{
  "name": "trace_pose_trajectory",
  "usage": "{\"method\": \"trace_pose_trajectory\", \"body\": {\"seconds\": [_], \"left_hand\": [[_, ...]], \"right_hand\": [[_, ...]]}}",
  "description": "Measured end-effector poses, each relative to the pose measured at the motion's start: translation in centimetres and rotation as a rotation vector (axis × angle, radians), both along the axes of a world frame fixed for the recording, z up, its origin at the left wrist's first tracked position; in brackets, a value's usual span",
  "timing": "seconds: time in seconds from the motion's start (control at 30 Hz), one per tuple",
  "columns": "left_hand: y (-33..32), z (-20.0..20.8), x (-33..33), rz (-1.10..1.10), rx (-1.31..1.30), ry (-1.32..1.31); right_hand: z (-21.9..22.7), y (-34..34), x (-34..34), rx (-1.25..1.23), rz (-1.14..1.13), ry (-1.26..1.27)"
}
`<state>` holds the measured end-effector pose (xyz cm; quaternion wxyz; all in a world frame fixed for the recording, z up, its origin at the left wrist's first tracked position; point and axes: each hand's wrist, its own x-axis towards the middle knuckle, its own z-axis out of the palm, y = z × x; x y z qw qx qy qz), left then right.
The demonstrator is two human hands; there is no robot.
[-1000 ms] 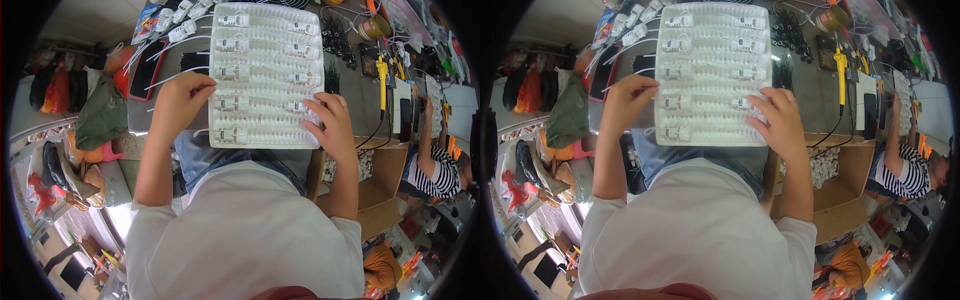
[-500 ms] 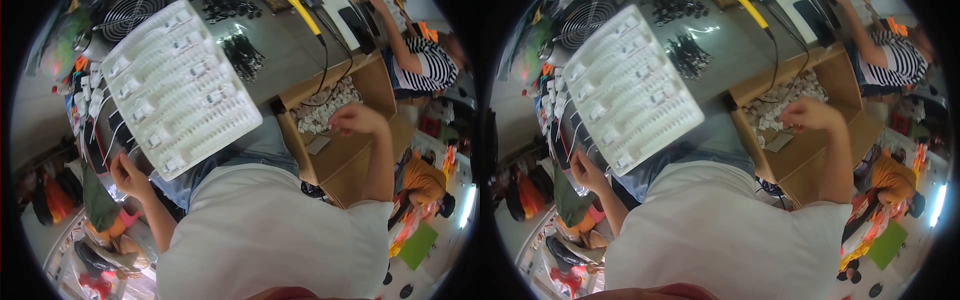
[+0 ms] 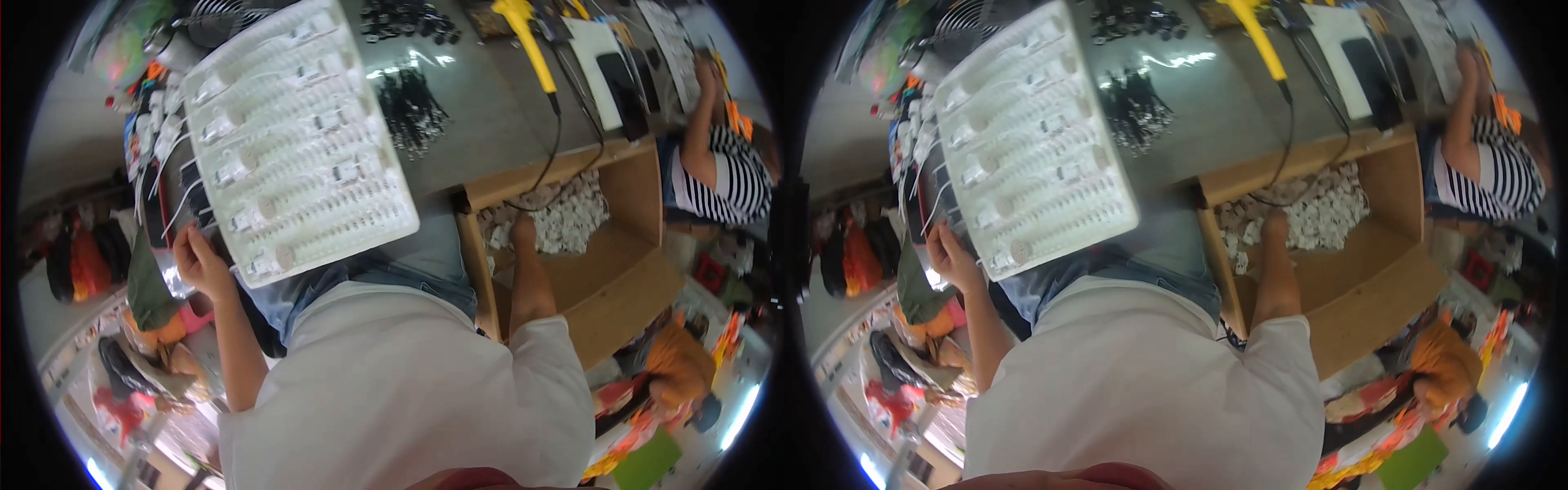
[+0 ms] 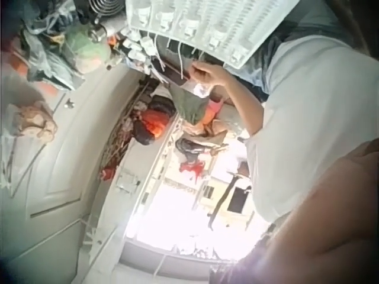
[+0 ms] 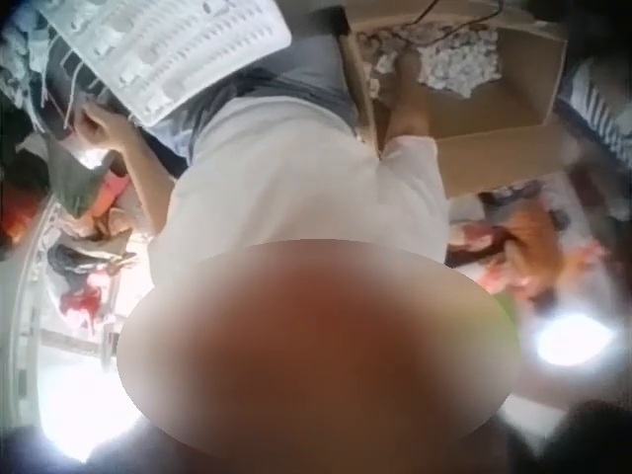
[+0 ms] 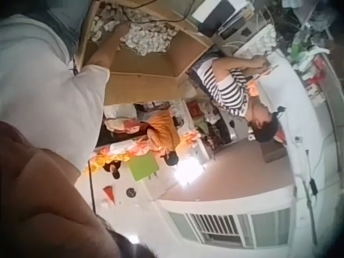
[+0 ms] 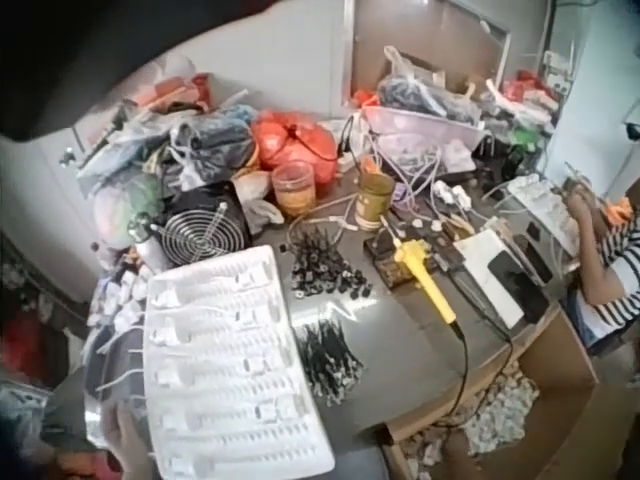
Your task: Manually assembling and testing small electronic modules in a production tray.
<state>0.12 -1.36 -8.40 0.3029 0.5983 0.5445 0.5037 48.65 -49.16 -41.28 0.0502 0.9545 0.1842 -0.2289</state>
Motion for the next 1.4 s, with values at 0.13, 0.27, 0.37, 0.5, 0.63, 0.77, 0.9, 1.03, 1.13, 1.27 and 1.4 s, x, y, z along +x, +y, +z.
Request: {"method": "trace_pose_trajectory", "body": {"seconds": [0.13,0.27,0.37,0.5,0.63,0.77,0.9,1.03,1.13,1.27,1.4], "left_hand": [[-0.4,0.5,-0.8,0.024,0.040,0.047],[-0.1,0.9,0.2,-0.029,0.042,0.004],[-0.4,0.8,-0.2,-0.027,0.074,0.015],[-0.3,0.3,0.1,-0.076,0.074,-0.077],[-0.2,0.3,-0.2,-0.096,0.123,-0.037],[0.0,0.0,-0.1,-0.136,0.109,-0.093],[-0.2,0.6,-0.5,-0.134,0.157,-0.078],[0.0,0.7,-0.8,-0.126,0.212,-0.115],[-1.1,2.5,-1.0,-0.115,0.197,-0.198],[-5.9,11.0,1.8,-0.459,0.321,0.047],[-9.4,16.0,4.8,-1.028,0.374,0.149]], "right_hand": [[4.6,1.8,-0.6,-0.041,0.180,0.052],[5.2,-0.5,0.1,-0.011,0.227,0.221],[4.3,-1.1,-1.5,0.392,0.229,0.088],[3.5,0.7,-2.3,0.082,0.264,0.042],[5.0,2.9,-3.2,-0.116,0.213,0.109],[10.0,3.4,-1.5,-0.218,0.280,0.147],[22.6,8.9,-2.1,-0.429,0.482,0.244],[35.1,10.8,-4.8,-0.080,0.512,0.249],[44.4,14.0,-8.9,0.190,0.601,0.418],[51.6,18.7,-15.5,0.646,0.990,0.544],[51.5,24.5,-20.3,0.865,1.135,0.581]]}}
